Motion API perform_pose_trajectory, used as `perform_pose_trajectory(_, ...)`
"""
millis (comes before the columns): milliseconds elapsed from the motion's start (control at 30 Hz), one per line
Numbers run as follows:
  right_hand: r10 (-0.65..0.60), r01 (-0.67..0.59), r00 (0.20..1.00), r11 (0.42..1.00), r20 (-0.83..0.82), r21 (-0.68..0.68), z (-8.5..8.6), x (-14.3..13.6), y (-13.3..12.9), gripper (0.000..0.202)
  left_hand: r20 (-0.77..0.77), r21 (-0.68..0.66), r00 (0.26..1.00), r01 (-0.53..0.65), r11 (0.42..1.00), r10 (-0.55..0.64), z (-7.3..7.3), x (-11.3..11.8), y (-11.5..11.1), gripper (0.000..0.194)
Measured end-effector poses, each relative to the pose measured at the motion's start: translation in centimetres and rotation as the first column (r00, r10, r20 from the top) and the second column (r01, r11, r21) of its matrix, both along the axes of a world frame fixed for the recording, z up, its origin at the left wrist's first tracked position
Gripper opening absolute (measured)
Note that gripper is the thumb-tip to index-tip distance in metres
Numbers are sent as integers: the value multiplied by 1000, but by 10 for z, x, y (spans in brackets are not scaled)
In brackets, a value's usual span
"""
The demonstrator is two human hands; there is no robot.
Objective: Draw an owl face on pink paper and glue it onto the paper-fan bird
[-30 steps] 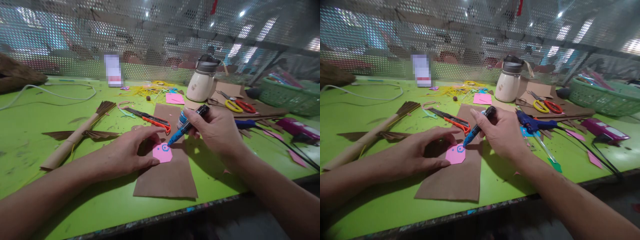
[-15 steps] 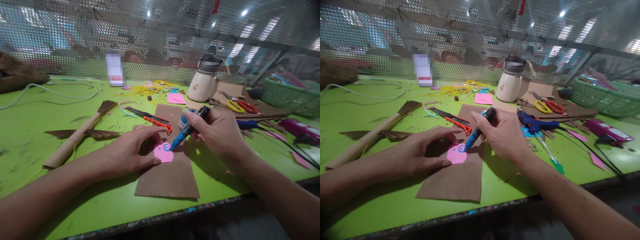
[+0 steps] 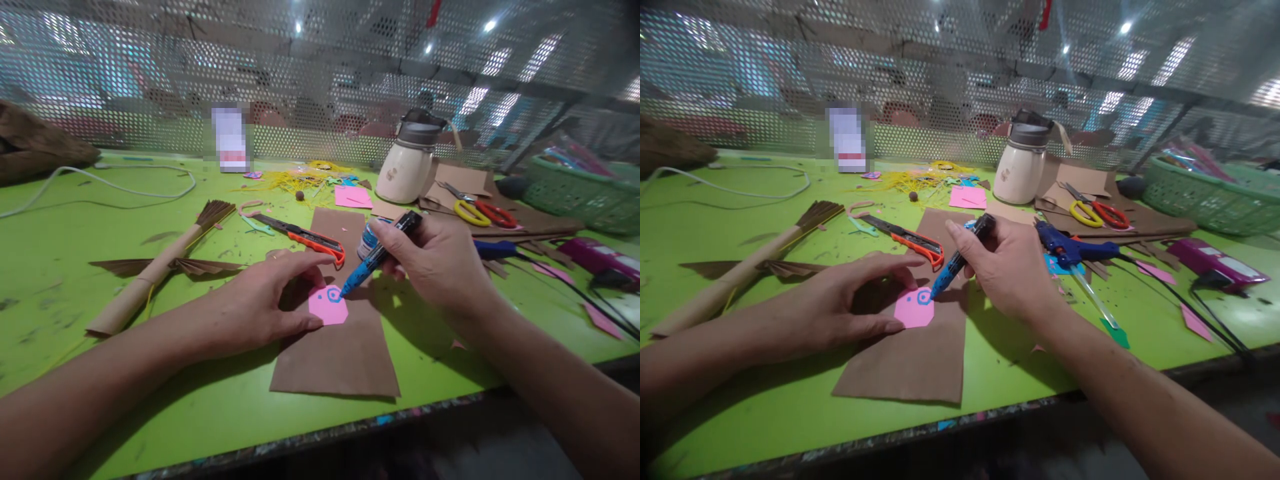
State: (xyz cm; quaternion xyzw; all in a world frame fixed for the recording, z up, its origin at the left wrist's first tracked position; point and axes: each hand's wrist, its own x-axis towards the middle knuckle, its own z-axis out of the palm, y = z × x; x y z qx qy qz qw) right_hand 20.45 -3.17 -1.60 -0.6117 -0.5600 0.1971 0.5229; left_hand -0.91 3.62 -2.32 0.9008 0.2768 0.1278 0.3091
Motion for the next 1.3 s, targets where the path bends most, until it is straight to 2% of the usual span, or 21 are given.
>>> perform_pose_trajectory(267,-60,60,998,996,11,61,-1,1,-1,40,-28,-16,1000,-4,1000,3,1,0,0,53)
perform_pose_trajectory(500,8,-8,1000,1000,10,-5,-1,1,0,38,-32,-15,999,9,1000,-9,0,-1,0,53)
perform_pose_trajectory(633,-24,24,999,1000,38,21,-1,2,0,36,-16,-1,1000,12,1000,-12,-1,-1,1,52)
perform_pose_trajectory(767,-48,48,999,998,-1,34,-2,1,0,39,-24,-4,1000,10,1000,-10,-1,-1,0,51)
perform_pose_trajectory(1033,17,-17,1000,998,4,60,-4,2,2,39,-29,-20,1000,13,1000,-13,0,-1,1,47)
perform_pose_trajectory(1300,-23,24,1000,996,-16,90,-6,3,3,40,-33,-36,999,-3,999,2,2,0,0,45)
